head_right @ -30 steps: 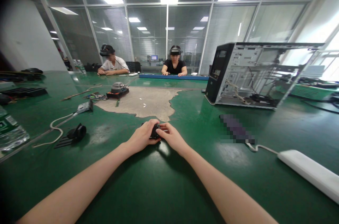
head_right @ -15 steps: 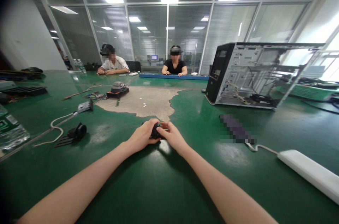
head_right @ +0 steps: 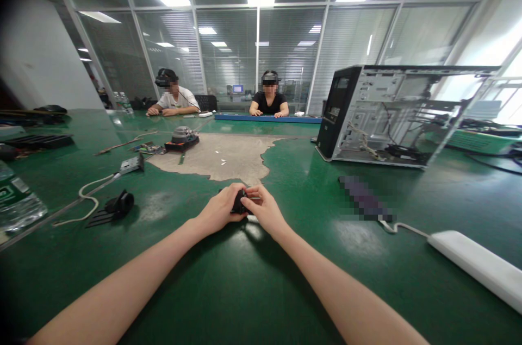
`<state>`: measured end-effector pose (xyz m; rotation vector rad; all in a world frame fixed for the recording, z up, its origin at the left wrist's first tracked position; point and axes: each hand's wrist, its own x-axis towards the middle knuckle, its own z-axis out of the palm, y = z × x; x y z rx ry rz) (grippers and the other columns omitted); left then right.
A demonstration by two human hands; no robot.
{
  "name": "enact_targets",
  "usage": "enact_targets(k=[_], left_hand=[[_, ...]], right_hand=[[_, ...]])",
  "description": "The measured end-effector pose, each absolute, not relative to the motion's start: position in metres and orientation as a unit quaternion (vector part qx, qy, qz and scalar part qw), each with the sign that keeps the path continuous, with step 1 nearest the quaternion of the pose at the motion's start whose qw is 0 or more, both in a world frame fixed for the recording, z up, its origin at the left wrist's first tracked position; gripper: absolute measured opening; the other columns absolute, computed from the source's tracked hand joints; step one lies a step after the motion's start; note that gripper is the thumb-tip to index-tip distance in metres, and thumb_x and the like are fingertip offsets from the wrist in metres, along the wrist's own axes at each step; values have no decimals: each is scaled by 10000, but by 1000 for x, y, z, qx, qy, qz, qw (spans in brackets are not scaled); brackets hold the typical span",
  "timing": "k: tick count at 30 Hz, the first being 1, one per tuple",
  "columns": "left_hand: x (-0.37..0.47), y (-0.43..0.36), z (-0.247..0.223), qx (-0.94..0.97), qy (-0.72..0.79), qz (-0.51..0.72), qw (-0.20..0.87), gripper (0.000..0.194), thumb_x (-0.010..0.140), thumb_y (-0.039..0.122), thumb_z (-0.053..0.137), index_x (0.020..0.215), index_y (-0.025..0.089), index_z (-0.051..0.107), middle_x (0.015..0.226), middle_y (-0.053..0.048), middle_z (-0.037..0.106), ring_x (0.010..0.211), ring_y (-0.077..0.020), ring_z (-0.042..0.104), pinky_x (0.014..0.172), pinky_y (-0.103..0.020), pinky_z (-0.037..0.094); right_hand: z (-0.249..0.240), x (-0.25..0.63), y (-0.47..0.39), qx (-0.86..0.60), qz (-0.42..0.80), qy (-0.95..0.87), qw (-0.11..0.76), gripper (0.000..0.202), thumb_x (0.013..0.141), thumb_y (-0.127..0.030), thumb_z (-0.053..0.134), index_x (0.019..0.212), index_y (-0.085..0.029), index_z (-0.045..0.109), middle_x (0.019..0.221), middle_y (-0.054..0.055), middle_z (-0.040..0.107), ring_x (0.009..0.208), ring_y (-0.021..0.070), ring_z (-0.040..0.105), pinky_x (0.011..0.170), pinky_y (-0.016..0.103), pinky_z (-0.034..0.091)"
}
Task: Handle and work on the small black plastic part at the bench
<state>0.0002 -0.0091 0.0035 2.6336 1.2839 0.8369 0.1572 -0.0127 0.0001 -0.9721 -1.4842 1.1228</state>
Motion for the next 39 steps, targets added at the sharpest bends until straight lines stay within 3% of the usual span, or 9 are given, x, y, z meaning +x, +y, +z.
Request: enact_targets(k=[5, 11, 15, 20, 25, 36, 39], left_hand=[[0, -9, 5, 862, 429, 267, 49, 590, 645, 262, 639, 1128, 248, 300, 1075, -36, 461, 948, -214, 473, 773, -355, 431], [0, -10, 5, 866, 413, 278, 52, 535, 667, 257, 617, 1108, 233, 316, 1069, -42, 463, 936, -206, 469, 775, -353, 433], [0, -11, 5, 867, 415, 274, 38, 501, 674, 250, 615, 1085, 222, 330, 1044, -38, 473, 923, -203, 473, 766, -349, 440], [0, -12, 6, 862, 428, 269, 45, 501, 665, 216, 619, 1080, 223, 337, 1018, -34, 485, 864, -194, 487, 708, -330, 448], [0, -12, 6, 858, 422, 286, 59, 505, 669, 224, 622, 1086, 225, 336, 1023, -40, 486, 898, -202, 483, 746, -348, 437], [0, -12, 7, 857, 431, 274, 68, 557, 649, 183, 621, 1114, 242, 320, 1035, -30, 482, 891, -194, 485, 749, -336, 429], [1, -12, 6, 858, 424, 282, 66, 529, 657, 201, 619, 1100, 228, 331, 1017, -33, 490, 884, -194, 487, 740, -332, 430]], right_hand=[[1, 170, -5, -465, 439, -548, 540, 320, 634, -344, 640, 887, -192, 518, 846, 35, 590, 756, 148, 571, 721, 328, 463], [-2, 157, -7, -421, 543, -559, 463, 329, 640, -355, 635, 901, -166, 568, 803, 36, 617, 716, 141, 579, 671, 300, 471], [-5, 152, -7, -402, 508, -603, 465, 305, 657, -345, 625, 895, -169, 553, 793, 22, 611, 718, 138, 573, 671, 294, 462], [-3, 151, -16, -382, 465, -633, 487, 268, 652, -298, 631, 880, -192, 536, 904, 21, 592, 857, 160, 560, 740, 292, 451], [0, 147, -18, -398, 480, -606, 494, 218, 712, -358, 558, 854, -195, 532, 866, 13, 583, 765, 139, 564, 661, 263, 452], [0, 153, -20, -379, 492, -630, 467, 309, 640, -314, 647, 885, -219, 484, 865, 5, 565, 794, 140, 559, 740, 301, 443], [1, 152, -22, -374, 495, -627, 471, 254, 685, -338, 604, 868, -219, 473, 853, 3, 553, 740, 122, 556, 693, 283, 452]])
